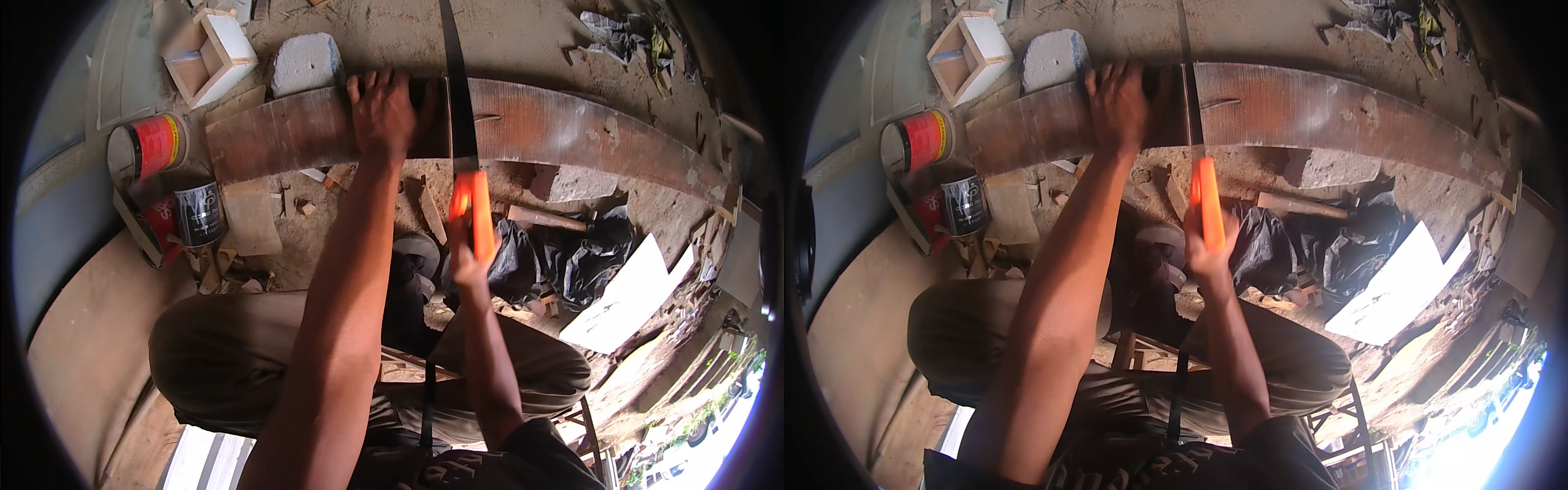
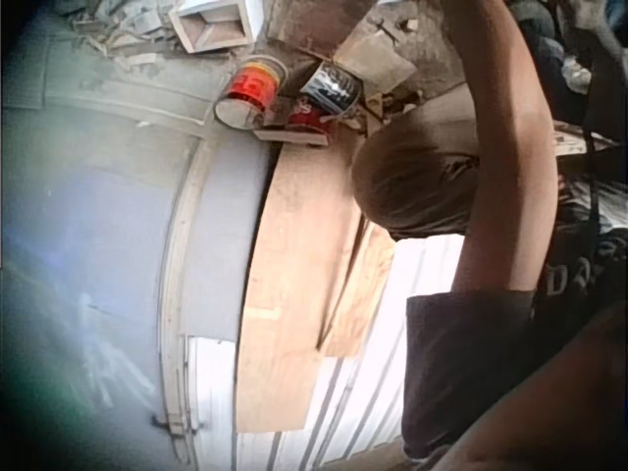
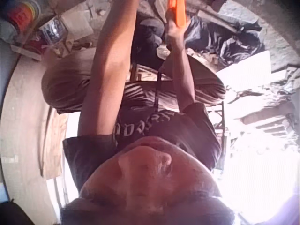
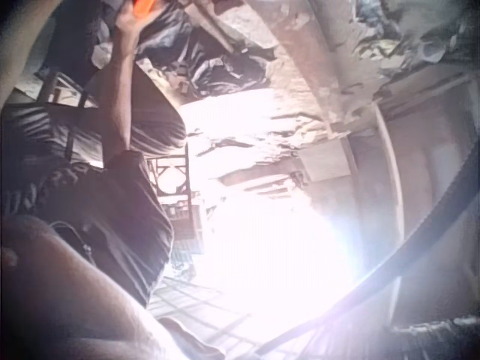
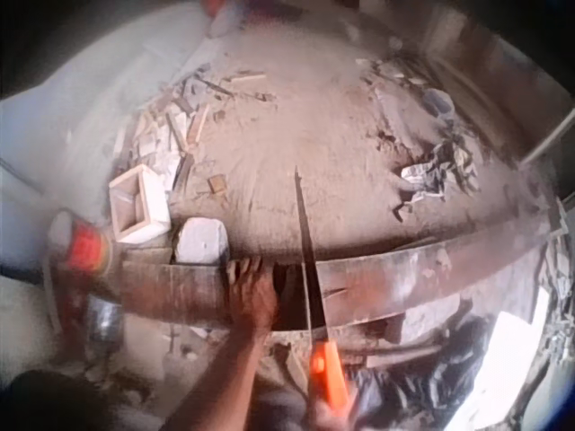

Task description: The person sits on the floor and uses a hand saw to cut a long wooden plank resting on a support. They hold the plank with one hand and saw with the other, completing a cut and separating a piece of wood.

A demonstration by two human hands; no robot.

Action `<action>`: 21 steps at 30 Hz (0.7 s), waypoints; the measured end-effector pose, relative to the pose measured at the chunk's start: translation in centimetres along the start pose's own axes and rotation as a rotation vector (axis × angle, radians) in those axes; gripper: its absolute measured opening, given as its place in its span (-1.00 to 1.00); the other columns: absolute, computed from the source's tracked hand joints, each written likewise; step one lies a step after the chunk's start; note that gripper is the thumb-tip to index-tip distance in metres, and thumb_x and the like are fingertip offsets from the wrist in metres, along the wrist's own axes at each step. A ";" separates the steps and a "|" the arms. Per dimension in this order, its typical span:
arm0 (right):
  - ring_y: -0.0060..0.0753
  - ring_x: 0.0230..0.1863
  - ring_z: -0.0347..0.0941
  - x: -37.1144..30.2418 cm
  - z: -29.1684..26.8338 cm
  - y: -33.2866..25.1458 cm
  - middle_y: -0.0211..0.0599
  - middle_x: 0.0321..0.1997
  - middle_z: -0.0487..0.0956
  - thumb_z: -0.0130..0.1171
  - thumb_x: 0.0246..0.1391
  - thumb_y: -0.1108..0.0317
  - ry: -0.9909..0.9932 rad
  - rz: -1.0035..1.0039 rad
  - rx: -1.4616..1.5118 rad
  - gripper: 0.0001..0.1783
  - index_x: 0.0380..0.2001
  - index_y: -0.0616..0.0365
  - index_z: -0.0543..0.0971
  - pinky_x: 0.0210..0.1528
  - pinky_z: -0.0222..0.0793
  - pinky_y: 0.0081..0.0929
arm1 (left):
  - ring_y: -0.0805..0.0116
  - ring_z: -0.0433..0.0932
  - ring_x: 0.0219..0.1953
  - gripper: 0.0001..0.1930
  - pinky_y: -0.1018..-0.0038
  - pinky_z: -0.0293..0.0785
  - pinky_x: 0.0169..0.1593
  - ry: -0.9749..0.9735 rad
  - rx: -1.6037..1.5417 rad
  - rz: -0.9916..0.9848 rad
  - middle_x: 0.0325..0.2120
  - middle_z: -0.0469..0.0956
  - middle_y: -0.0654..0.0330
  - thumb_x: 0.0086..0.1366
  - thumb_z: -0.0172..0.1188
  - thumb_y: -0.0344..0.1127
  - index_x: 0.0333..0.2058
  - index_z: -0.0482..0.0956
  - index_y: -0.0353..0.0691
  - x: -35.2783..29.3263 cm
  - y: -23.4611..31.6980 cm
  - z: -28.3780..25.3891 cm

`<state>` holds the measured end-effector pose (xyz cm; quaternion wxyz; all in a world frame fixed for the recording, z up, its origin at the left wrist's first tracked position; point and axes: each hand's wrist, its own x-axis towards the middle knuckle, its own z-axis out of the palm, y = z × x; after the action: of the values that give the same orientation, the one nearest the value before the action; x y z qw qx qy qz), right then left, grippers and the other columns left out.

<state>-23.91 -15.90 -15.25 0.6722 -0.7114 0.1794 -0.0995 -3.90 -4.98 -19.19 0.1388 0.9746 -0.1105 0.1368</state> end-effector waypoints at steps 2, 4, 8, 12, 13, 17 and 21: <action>-0.67 -0.66 0.27 3.4 1.3 -0.7 -0.43 -0.72 0.37 0.12 0.01 0.49 -0.002 0.068 0.002 -0.86 -0.59 0.27 0.46 -0.61 0.21 -0.56 | 0.18 0.50 -0.11 -0.53 0.16 0.15 0.17 -0.060 -0.052 -0.012 -0.26 0.57 0.09 0.23 0.07 0.15 -0.28 0.58 -0.19 0.1 0.6 -0.3; -0.58 -0.69 0.28 3.9 1.3 -1.0 -0.37 -0.74 0.35 0.15 -0.04 0.48 -0.056 -0.053 -0.148 -0.85 -0.61 0.25 0.44 -0.62 0.22 -0.52 | 0.17 0.50 -0.11 -0.55 0.15 0.15 0.17 -0.049 -0.032 0.009 -0.26 0.57 0.10 0.23 0.07 0.14 -0.28 0.57 -0.18 0.2 0.5 -0.2; -0.56 -0.70 0.27 -1.7 -1.6 -1.5 -0.37 -0.70 0.35 0.13 -0.11 0.48 -0.083 0.100 -0.063 -0.89 -0.63 0.22 0.43 -0.62 0.18 -0.54 | 0.16 0.49 -0.09 -0.56 0.14 0.14 0.17 0.041 0.003 0.030 -0.26 0.56 0.11 0.23 0.05 0.13 -0.28 0.54 -0.17 -0.3 -0.7 0.3; -0.43 -0.73 0.31 -12.4 -6.8 -3.5 -0.38 -0.73 0.34 0.13 -0.17 0.52 -0.164 0.084 -0.222 -0.91 -0.63 0.18 0.42 -0.63 0.21 -0.47 | 0.16 0.49 -0.09 -0.57 0.15 0.13 0.17 -0.138 0.033 0.001 -0.28 0.55 0.11 0.24 0.05 0.14 -0.28 0.55 -0.16 0.2 0.6 -1.1; -0.38 -0.74 0.33 -12.7 -6.9 -3.9 -0.37 -0.74 0.34 0.14 -0.18 0.53 -0.179 0.116 -0.205 -0.91 -0.64 0.18 0.43 -0.63 0.22 -0.44 | 0.16 0.49 -0.09 -0.56 0.15 0.13 0.17 -0.110 0.046 0.004 -0.29 0.55 0.10 0.24 0.05 0.13 -0.28 0.55 -0.16 0.2 0.2 -1.0; -0.33 -0.74 0.34 -11.2 -4.7 -2.0 -0.35 -0.74 0.36 0.11 -0.19 0.58 -0.142 0.004 -0.117 -0.92 -0.64 0.19 0.44 -0.63 0.25 -0.42 | 0.12 0.49 -0.07 -0.58 0.13 0.14 0.18 -0.095 0.053 0.001 -0.26 0.57 0.09 0.26 0.06 0.11 -0.26 0.55 -0.17 0.5 0.1 -1.0; -0.56 -0.70 0.26 -1.5 -0.8 -2.1 -0.29 -0.74 0.37 0.15 -0.08 0.50 -0.035 0.085 -0.110 -0.93 -0.56 0.26 0.50 -0.60 0.23 -0.50 | 0.08 0.50 -0.06 -0.59 0.10 0.14 0.19 0.020 0.057 0.052 -0.24 0.58 0.07 0.28 0.06 0.08 -0.24 0.56 -0.19 -0.1 -0.1 -0.5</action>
<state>-25.36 -15.97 -12.96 0.6386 -0.7407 0.2031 -0.0483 -4.09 -4.77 -18.79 0.1086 0.9735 -0.1303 0.1531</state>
